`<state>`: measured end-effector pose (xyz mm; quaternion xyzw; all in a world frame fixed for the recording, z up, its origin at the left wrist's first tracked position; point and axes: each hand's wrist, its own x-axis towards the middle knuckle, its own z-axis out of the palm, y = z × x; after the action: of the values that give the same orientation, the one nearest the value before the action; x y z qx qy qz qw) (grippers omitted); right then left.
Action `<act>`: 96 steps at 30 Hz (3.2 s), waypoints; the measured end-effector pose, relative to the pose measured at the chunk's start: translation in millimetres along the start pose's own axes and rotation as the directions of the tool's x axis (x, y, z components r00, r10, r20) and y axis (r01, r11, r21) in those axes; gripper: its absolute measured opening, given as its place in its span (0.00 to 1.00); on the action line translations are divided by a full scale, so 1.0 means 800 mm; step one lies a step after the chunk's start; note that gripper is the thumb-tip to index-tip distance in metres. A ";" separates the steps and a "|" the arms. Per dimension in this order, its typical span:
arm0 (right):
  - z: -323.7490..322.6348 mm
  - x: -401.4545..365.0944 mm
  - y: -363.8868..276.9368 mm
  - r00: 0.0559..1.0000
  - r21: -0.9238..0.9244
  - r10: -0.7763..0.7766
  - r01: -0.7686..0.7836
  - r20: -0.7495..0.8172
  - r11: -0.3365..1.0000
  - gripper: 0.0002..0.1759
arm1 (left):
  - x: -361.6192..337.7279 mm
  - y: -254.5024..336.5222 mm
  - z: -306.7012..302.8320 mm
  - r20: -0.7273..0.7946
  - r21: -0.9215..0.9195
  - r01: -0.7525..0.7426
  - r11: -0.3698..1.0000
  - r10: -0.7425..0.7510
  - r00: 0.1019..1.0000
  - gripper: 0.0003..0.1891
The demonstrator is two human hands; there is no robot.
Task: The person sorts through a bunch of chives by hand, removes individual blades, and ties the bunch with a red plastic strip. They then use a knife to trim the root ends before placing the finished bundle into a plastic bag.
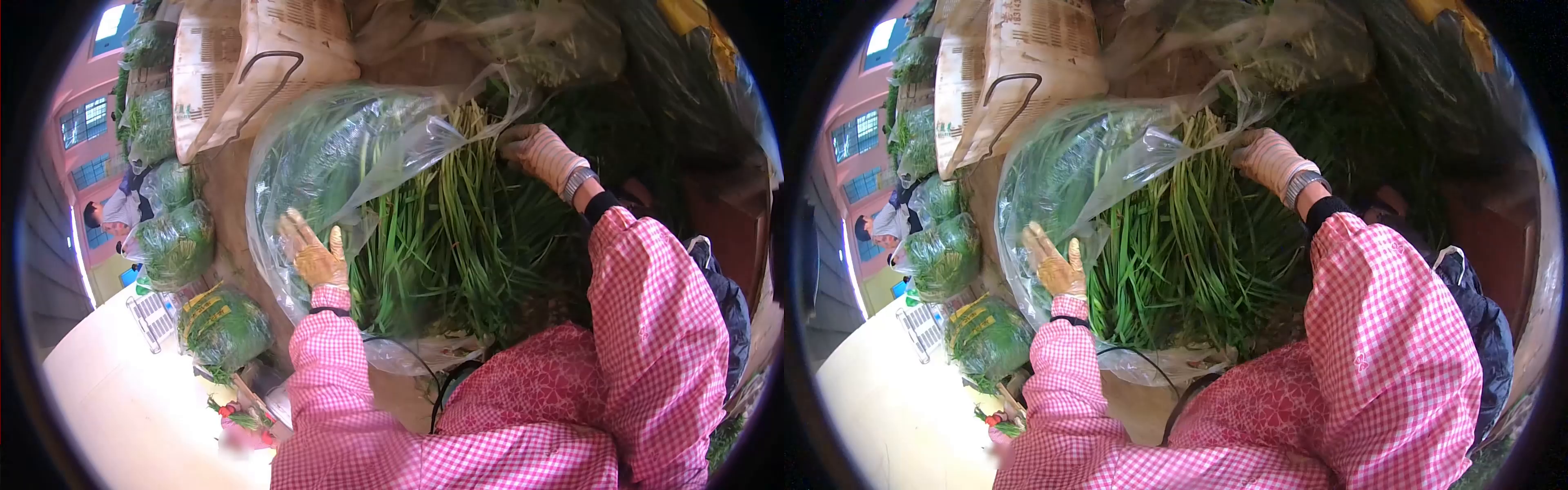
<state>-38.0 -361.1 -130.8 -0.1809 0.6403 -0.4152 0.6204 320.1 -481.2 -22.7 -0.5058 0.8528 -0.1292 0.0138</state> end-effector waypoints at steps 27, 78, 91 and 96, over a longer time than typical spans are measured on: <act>0.073 0.029 -0.009 0.948 -0.276 0.141 -0.221 -0.285 0.935 0.38 | 0.041 -0.055 -0.030 0.231 -0.081 -0.074 0.994 0.091 0.969 0.41; 0.079 0.002 -0.018 0.977 0.001 -0.212 0.212 -0.021 0.977 0.26 | 0.139 0.069 0.049 0.629 -0.744 0.667 0.034 0.373 0.682 0.29; 0.038 -0.040 -0.006 0.977 0.661 -0.106 -0.046 0.187 0.749 0.26 | 0.093 0.191 -0.010 0.309 -0.759 0.075 0.647 0.255 0.916 0.17; 0.047 -0.045 -0.008 0.982 0.705 -0.118 -0.019 0.145 0.709 0.28 | 0.080 0.210 0.081 0.296 -0.730 -0.085 0.678 0.426 0.855 0.22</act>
<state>1.4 -349.6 -98.7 0.0154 0.3702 -0.6260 0.6861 154.8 -473.7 -117.5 -0.3607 0.8748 0.3214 0.0353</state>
